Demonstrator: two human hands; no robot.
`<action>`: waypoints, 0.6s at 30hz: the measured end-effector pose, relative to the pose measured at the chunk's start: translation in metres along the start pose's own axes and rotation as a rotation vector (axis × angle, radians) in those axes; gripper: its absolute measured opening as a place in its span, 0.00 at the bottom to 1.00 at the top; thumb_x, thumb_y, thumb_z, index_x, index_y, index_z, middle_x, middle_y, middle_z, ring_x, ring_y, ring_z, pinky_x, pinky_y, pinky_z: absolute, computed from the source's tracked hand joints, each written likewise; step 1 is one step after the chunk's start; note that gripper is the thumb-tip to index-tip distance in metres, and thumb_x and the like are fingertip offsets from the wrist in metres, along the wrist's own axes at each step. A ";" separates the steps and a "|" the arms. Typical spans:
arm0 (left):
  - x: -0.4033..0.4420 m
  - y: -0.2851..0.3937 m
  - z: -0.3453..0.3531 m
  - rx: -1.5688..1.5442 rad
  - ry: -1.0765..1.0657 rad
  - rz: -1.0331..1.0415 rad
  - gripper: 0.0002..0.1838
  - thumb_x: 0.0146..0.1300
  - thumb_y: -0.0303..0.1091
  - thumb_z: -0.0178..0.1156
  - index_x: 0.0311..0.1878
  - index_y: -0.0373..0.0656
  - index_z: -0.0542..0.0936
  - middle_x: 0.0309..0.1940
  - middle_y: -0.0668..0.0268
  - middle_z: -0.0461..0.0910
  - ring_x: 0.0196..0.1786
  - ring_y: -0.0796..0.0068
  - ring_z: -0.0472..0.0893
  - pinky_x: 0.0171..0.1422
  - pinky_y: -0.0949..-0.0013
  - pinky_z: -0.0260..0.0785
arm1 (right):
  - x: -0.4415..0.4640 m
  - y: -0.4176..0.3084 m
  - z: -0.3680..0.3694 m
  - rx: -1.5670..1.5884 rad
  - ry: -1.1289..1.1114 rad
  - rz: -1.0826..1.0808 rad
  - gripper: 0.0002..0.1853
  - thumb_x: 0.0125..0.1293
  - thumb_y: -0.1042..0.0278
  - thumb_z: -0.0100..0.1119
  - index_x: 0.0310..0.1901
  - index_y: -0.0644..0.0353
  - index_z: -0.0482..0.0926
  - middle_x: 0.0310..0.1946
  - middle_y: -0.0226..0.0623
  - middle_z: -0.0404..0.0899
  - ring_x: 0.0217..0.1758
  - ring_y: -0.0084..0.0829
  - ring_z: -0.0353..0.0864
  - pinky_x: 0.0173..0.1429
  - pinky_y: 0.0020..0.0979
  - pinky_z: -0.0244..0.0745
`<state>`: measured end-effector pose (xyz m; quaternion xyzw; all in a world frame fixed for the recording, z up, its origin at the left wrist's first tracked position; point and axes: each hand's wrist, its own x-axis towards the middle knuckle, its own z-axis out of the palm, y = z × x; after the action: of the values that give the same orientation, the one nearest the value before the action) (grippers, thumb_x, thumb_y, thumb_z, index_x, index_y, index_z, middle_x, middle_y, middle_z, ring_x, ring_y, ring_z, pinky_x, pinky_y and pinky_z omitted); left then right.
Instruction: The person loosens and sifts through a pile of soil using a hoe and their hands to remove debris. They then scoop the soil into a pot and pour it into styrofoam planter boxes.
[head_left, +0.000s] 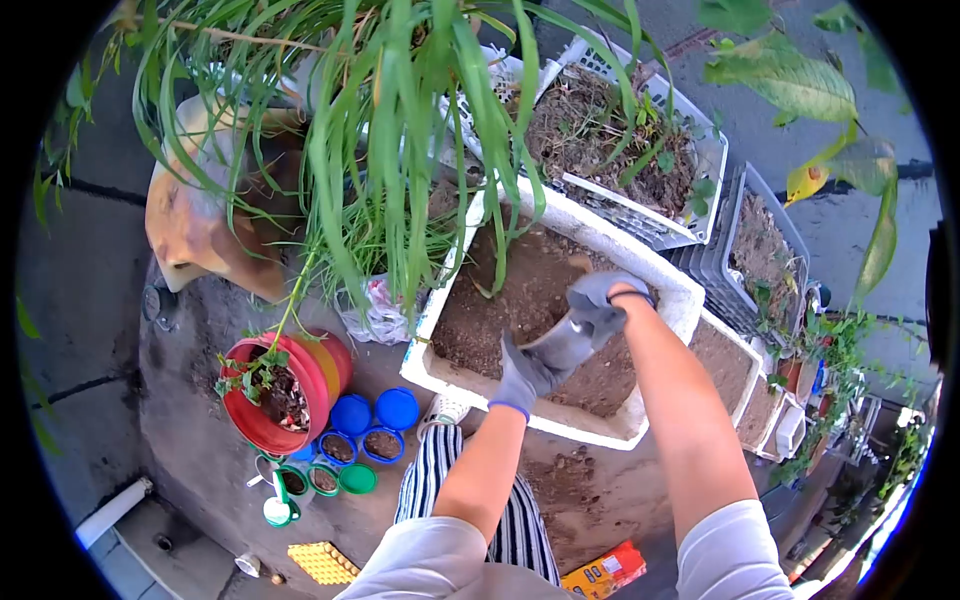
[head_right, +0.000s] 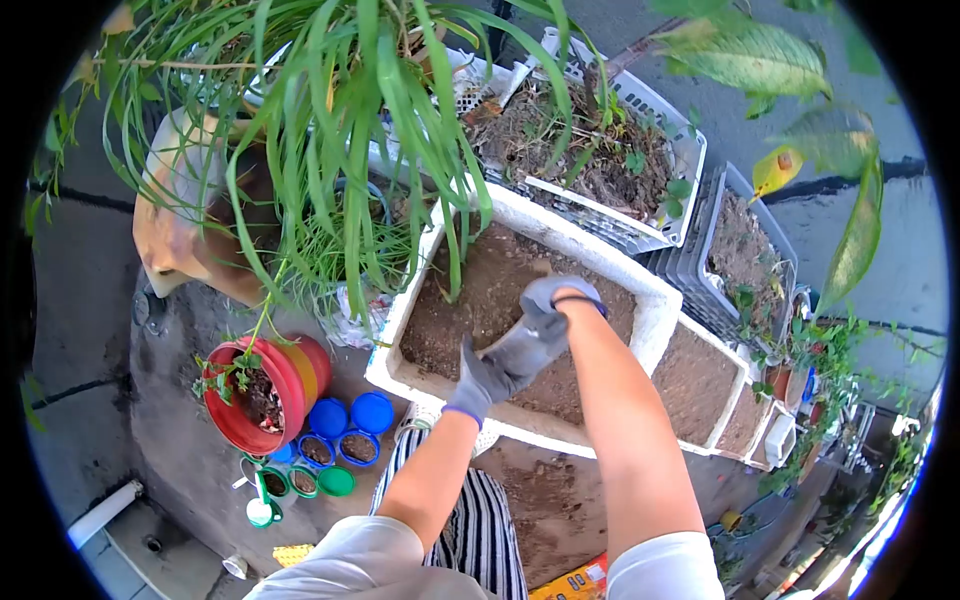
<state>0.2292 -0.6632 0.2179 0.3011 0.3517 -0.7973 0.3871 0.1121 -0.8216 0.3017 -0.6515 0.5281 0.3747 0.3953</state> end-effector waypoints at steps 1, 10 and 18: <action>-0.010 -0.009 0.000 -0.025 0.034 -0.019 0.52 0.55 0.79 0.31 0.71 0.46 0.55 0.67 0.52 0.59 0.66 0.47 0.65 0.61 0.40 0.65 | -0.008 0.000 0.006 -0.036 -0.071 -0.022 0.20 0.50 0.56 0.56 0.41 0.61 0.82 0.42 0.45 0.82 0.43 0.37 0.83 0.47 0.37 0.75; -0.026 -0.056 -0.062 -0.607 -0.023 0.125 0.50 0.52 0.78 0.33 0.66 0.45 0.64 0.64 0.50 0.65 0.65 0.47 0.66 0.64 0.41 0.62 | -0.015 -0.125 0.027 -0.277 0.026 -0.049 0.22 0.49 0.57 0.54 0.43 0.60 0.82 0.44 0.52 0.80 0.45 0.46 0.82 0.49 0.38 0.76; -0.033 -0.082 -0.050 -0.683 0.034 0.038 0.44 0.53 0.73 0.41 0.63 0.48 0.67 0.60 0.55 0.68 0.61 0.51 0.68 0.63 0.43 0.62 | -0.029 -0.112 0.029 -0.252 -0.088 0.090 0.19 0.50 0.59 0.56 0.43 0.58 0.83 0.42 0.50 0.81 0.46 0.43 0.83 0.50 0.39 0.76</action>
<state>0.1885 -0.5732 0.2415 0.1738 0.5989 -0.6213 0.4744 0.2157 -0.7692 0.3291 -0.6547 0.4877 0.4836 0.3157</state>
